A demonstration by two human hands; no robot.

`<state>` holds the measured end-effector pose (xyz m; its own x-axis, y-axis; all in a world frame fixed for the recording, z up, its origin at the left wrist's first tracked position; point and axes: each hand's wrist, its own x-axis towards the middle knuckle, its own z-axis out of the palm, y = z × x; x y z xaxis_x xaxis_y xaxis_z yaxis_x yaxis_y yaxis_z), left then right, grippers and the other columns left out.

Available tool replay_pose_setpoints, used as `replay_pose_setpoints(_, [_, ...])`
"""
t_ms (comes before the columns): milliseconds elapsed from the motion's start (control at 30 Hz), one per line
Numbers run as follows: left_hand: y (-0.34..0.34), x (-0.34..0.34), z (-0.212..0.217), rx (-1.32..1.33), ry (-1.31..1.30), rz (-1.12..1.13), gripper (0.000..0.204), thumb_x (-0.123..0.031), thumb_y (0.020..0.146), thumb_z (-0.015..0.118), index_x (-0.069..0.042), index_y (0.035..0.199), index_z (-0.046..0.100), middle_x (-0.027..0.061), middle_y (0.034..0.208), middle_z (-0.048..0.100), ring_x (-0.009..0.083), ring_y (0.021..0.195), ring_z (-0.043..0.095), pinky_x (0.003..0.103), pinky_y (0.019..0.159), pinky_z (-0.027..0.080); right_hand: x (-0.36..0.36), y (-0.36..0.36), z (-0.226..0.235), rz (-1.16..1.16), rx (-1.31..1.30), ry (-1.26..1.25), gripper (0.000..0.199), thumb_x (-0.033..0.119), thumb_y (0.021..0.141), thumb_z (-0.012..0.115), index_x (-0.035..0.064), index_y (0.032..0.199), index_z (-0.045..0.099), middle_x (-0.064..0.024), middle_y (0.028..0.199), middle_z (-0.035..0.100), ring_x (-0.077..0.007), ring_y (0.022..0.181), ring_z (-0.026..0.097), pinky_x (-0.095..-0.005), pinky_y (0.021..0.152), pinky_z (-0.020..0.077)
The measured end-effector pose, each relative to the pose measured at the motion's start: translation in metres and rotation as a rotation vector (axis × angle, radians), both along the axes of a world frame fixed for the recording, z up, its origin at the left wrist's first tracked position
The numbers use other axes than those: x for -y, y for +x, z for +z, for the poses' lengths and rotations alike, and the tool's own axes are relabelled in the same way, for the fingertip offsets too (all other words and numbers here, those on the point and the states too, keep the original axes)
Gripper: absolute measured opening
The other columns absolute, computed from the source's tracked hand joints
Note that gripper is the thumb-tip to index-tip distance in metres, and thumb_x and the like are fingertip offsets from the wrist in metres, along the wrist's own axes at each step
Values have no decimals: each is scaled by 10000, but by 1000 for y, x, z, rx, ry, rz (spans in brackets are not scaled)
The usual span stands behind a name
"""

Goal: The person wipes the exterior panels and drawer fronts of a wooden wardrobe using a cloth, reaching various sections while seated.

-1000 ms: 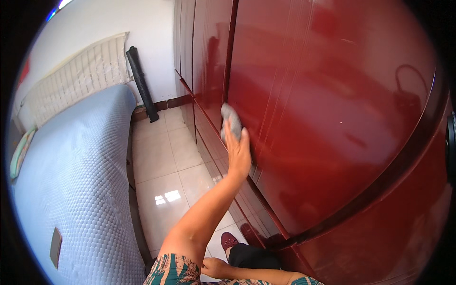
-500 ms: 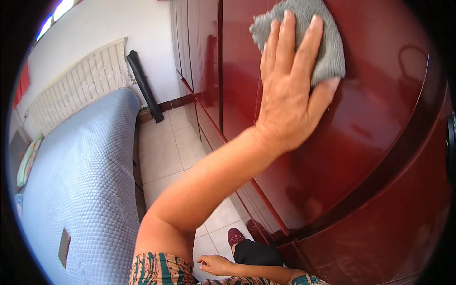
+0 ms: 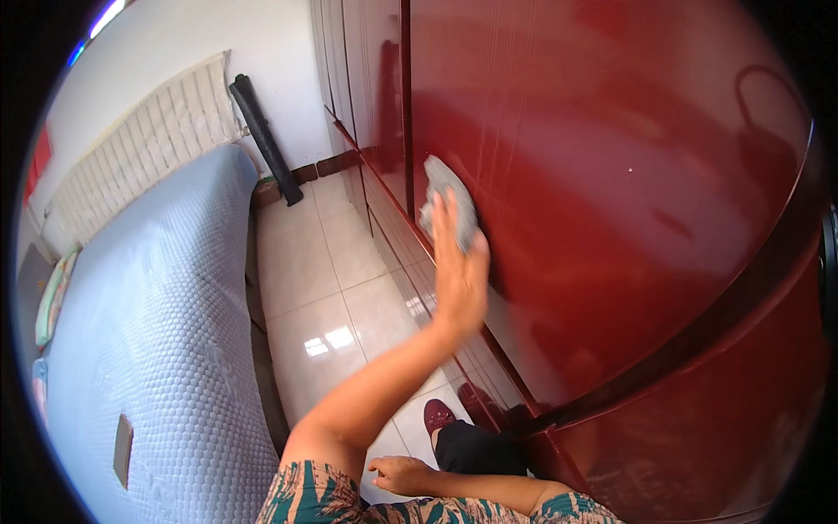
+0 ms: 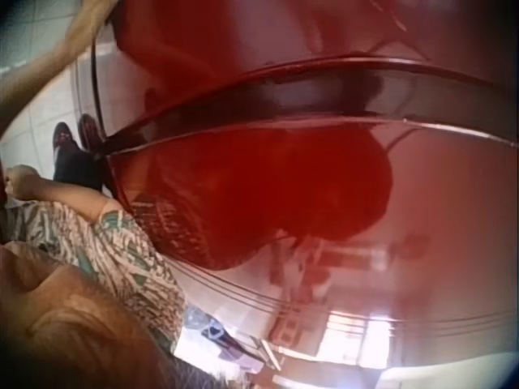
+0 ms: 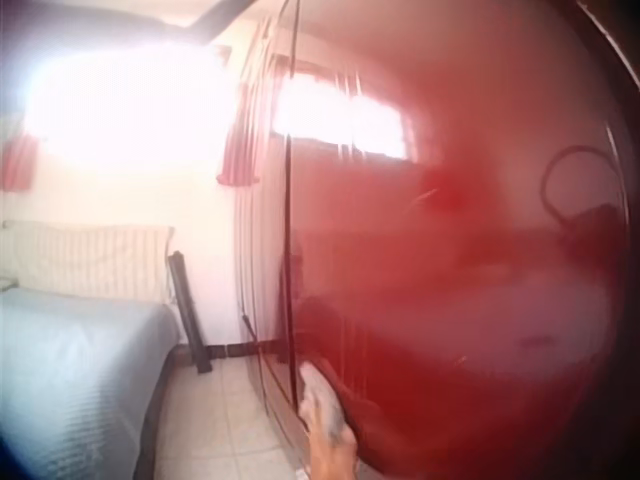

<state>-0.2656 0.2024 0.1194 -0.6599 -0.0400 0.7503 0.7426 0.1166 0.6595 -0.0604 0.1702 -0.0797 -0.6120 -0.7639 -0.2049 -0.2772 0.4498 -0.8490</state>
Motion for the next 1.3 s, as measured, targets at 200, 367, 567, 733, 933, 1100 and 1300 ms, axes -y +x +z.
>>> replay_pose_setpoints(200, [127,-17,-70,-280,-287,-254,603,-172,753,601,-177,1339,459,222,1478,220,425,1371,178,505,1095,171,-4,16,-53,9,-200,29,413,289,882,498,34,1207,496,-217,1199,530,-347,1127,503,-433,938,394])
replay_pose_setpoints(367, [99,-5,-103,-267,-288,-82,624,-140,725,606,-155,1332,460,210,1471,246,399,1366,212,513,1096,167,5,16,-11,-69,-197,55,390,315,873,474,58,1160,542,-200,1156,580,-339,1109,521,-420,920,404])
replay_pose_setpoints(567, [-8,26,-87,125,-137,205,585,-79,849,501,-115,1409,339,185,1483,229,396,1371,176,443,1107,179,2,4,11,159,56,246,340,240,851,541,40,1122,493,-219,1058,577,-390,996,566,-470,821,465])
replay_pose_setpoints(733, [-62,53,-92,298,-6,323,480,-259,962,420,-140,1417,325,163,1473,265,373,1371,183,439,1110,173,1,1,14,163,80,230,314,238,854,552,17,1071,499,-218,1030,571,-396,973,569,-481,802,468])
replay_pose_setpoints(933, [-2,17,-110,251,-52,107,520,-99,905,418,-28,1406,298,215,1481,205,386,1375,167,428,1115,158,2,4,11,158,42,244,308,220,838,561,14,1067,535,-214,1032,588,-384,964,582,-471,813,470])
replay_pose_setpoints(1100, [74,20,-121,199,-290,-14,650,27,743,509,-40,1374,365,233,1459,230,402,1363,194,439,1110,183,4,1,25,189,146,386,371,237,839,544,57,1164,543,-190,1167,573,-355,1036,567,-450,862,458])
replay_pose_setpoints(1300, [157,17,-117,48,-440,-278,730,-53,635,608,-119,1345,449,205,1389,334,411,1325,263,474,1070,272,2,40,-50,-22,-12,11,368,266,881,493,67,1185,551,-144,1172,593,-272,1176,483,-391,1003,326])
